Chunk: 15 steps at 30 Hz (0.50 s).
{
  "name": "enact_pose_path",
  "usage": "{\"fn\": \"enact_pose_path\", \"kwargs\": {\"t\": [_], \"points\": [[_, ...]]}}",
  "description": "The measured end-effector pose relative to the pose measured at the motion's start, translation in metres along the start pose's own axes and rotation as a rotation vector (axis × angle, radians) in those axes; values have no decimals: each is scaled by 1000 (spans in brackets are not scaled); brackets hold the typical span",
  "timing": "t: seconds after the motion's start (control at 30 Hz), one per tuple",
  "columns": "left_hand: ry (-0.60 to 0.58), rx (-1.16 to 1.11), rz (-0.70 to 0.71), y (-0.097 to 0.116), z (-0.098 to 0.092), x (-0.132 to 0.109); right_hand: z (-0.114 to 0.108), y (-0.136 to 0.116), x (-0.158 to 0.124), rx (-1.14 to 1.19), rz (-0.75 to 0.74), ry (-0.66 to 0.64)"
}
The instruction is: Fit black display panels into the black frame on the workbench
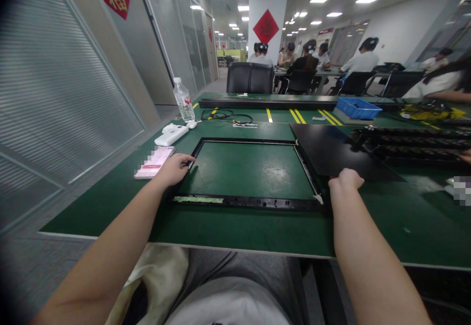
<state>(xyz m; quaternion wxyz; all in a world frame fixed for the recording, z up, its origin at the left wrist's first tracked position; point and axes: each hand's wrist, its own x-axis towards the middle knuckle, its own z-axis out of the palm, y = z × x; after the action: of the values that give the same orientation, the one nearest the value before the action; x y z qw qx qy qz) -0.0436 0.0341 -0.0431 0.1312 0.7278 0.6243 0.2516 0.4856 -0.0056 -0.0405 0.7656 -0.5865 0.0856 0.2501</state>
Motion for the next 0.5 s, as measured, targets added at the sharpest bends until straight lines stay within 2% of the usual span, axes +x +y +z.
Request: {"fn": "enact_pose_path", "kwargs": {"t": [0.3, 0.5], "points": [[-33, 78, -7, 9, -3, -2, 4, 3, 1, 45, 4, 8], [-1, 38, 7, 6, -2, -1, -1, 3, 9, 79, -5, -58]]}}
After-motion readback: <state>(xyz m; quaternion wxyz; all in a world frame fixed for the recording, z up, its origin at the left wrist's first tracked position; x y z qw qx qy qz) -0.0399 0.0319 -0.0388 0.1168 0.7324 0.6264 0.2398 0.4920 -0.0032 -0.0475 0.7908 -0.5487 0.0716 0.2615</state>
